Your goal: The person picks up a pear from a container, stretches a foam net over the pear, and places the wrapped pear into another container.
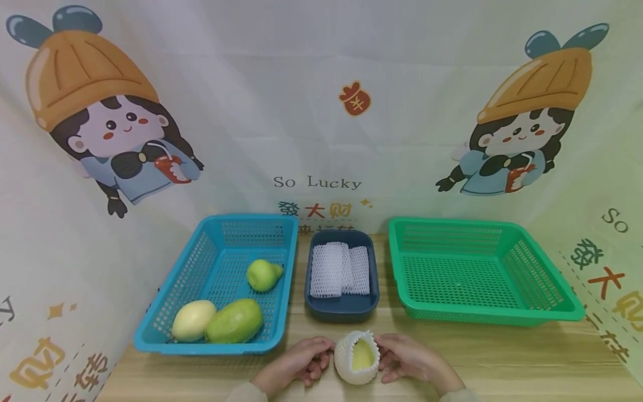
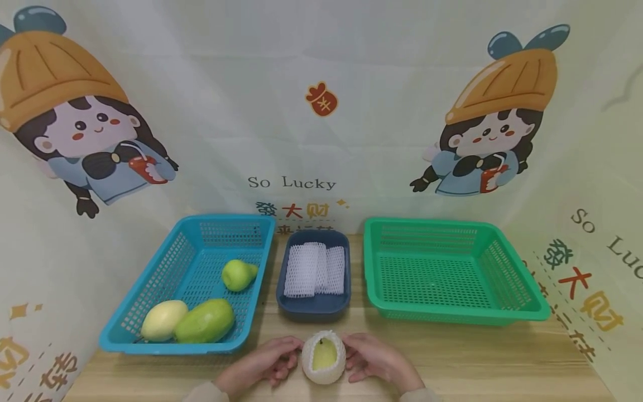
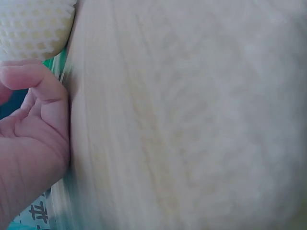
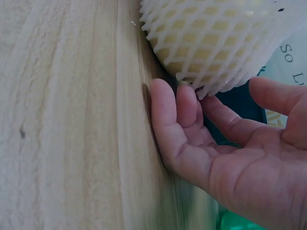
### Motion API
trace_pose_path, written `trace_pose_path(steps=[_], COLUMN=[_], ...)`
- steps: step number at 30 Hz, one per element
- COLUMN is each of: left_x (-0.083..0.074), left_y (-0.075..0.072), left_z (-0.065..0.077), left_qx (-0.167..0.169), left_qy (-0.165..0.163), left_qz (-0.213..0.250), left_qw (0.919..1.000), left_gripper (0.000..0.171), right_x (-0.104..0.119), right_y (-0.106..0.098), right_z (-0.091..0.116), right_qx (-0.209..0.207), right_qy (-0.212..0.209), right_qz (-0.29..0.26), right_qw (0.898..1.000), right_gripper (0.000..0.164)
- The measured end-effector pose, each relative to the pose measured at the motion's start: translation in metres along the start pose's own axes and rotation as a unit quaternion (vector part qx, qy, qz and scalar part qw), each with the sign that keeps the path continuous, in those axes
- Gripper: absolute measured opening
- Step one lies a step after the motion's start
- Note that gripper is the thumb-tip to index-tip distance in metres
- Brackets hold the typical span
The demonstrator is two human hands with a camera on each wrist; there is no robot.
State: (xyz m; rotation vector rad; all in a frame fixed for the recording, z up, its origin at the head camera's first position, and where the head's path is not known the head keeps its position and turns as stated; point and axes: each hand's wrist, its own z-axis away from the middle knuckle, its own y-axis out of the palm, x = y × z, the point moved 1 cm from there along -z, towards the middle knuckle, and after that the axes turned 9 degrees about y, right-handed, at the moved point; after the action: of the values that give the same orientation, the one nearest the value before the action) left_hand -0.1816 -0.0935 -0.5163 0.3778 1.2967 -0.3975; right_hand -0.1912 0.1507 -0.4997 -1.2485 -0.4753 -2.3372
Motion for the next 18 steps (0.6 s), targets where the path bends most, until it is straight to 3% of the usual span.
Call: trace_pose_path(steps=[5,13,18], left_x=[-0.0005,0.0031,0.0025], left_y=[0.0002,-0.0010,-0.0027], left_z=[0.0010,0.0030,0.0028], left_qx=[0.016,0.029,0.030], left_qy=[0.005,0.015,0.017], left_qz=[0.007,0.022,0.018], left_qw=[0.9998,0.9992,0.9992], left_gripper=[0.027,0.014,0.013], right_x=[-0.0005,-0.0032,-0.0011], right_y=[-0.0019,-0.0045,-0.0011], right_z=[-0.0065,-0.0082,-0.0075], right_qx=[0.012,0.048,0.032], right_qy=[-0.029,-0.044,-0.054], right_qz=[0.002,-0.023,-0.033], right_qw=[1.000,0.998,0.997], right_gripper=[0.032,0.032,0.014])
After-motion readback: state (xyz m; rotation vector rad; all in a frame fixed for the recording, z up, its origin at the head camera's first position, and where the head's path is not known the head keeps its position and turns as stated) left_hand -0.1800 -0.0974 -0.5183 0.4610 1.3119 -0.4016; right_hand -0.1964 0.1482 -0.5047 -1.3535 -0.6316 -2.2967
